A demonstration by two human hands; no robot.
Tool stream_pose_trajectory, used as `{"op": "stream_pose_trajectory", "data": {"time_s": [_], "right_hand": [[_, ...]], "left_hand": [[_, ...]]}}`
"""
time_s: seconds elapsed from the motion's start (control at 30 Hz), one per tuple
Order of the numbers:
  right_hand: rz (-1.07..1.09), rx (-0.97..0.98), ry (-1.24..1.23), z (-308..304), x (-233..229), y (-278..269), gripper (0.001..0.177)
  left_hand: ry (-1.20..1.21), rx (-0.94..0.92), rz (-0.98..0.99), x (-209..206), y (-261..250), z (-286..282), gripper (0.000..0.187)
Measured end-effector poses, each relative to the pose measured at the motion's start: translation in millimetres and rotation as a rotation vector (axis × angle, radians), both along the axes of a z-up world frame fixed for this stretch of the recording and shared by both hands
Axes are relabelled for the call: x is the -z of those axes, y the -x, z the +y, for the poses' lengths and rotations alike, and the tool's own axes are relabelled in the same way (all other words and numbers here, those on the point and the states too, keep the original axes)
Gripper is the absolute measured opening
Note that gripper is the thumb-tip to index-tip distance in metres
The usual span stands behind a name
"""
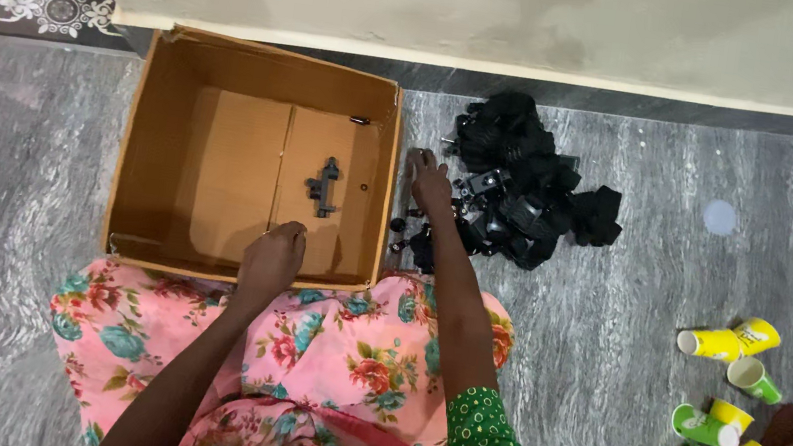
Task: The person sits on the floor and assembles small black plastic components by hand. They pick up individual parts from a pile, connect them together, and place the assembled units into a cardboard box.
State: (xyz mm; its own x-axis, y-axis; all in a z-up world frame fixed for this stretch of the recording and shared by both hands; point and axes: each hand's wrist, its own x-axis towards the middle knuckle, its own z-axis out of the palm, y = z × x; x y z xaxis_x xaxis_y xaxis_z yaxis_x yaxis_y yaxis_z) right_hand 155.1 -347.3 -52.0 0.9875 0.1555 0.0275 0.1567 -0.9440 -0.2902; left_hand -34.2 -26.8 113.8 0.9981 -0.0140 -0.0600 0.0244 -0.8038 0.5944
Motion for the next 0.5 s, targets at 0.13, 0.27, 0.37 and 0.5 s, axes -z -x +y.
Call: {"op": "stream_pose_trajectory", "data": {"time_s": [0.13, 0.27, 0.37, 0.5], "right_hand": [[0.009, 0.017, 0.104, 11, -2, 13, 0.051], [0.006, 0.023, -0.037, 16, -1, 26, 0.042], [0.041, 0.134, -0.328, 7, -9, 25, 0.042], [0.188, 0.421, -1.053, -14, -46, 27, 0.042]], "left_hand": [[-0.016, 0.008, 0.040, 0, -3, 1, 0.023], [0.054, 0.004, -0.027, 1, 0, 1, 0.022], [0.019, 0.017, 0.000, 2, 0, 2, 0.022], [0.031, -0.012, -0.021, 8, 1, 2, 0.022]]}}
